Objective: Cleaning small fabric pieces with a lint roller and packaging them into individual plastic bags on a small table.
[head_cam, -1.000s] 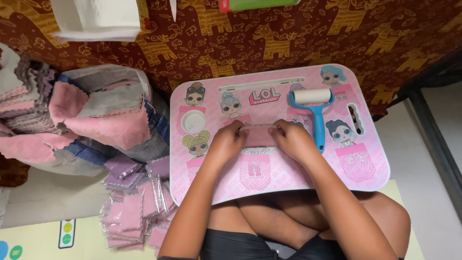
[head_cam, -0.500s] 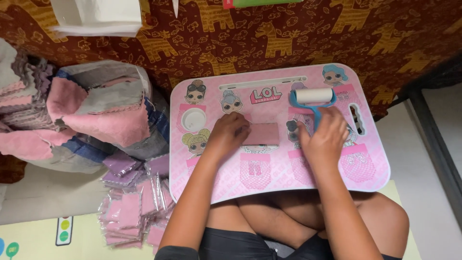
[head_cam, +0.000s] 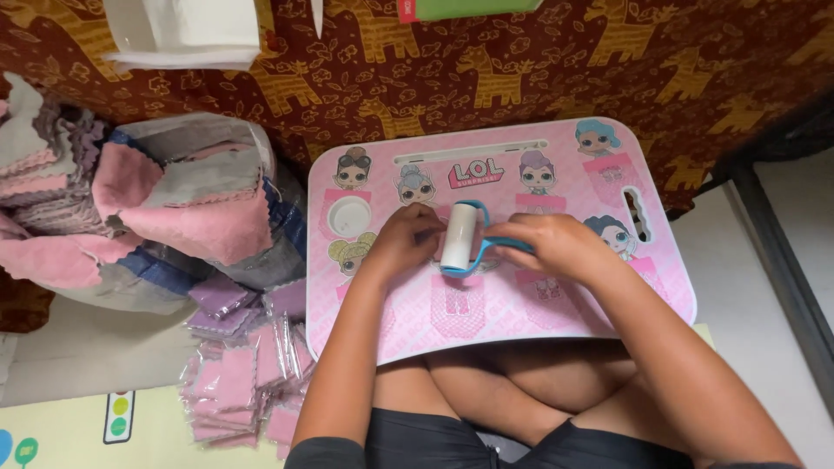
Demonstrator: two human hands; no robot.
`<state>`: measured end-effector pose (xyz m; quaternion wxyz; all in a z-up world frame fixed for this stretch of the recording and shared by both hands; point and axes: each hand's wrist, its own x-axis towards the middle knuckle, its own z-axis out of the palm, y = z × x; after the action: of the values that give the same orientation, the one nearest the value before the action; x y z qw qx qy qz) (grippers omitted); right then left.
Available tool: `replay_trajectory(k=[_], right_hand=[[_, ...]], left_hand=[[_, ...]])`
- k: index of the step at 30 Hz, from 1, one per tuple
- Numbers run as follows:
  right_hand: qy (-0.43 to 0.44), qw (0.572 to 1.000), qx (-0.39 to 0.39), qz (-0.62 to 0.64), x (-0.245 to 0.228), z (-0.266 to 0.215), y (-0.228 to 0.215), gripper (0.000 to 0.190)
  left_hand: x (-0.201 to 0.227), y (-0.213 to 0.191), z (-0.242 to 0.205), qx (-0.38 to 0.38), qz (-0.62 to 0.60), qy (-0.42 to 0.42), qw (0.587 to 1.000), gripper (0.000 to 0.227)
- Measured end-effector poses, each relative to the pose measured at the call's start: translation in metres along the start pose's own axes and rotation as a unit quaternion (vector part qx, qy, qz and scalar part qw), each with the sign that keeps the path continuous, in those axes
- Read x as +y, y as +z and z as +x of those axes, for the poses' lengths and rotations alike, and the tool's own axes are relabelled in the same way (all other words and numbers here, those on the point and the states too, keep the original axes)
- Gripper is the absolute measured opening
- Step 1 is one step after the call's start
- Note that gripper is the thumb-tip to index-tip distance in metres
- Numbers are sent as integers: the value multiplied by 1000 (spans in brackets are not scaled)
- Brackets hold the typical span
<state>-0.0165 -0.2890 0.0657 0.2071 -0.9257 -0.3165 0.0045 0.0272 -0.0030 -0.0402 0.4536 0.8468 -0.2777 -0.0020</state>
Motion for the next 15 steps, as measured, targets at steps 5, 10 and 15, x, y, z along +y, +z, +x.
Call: replay_trajectory(k=[5, 10, 15], right_hand=[[6, 998, -54, -16, 28, -9, -12, 22], [49, 995, -77, -43, 33, -28, -32, 21], [31, 992, -88, -86, 34, -15, -16, 22]], left_hand=[[8, -4, 1, -1, -3, 2, 1000, 23], [-1, 1, 2, 9, -8, 10, 1000, 21], [-3, 2, 0, 3, -1, 8, 1000, 22]])
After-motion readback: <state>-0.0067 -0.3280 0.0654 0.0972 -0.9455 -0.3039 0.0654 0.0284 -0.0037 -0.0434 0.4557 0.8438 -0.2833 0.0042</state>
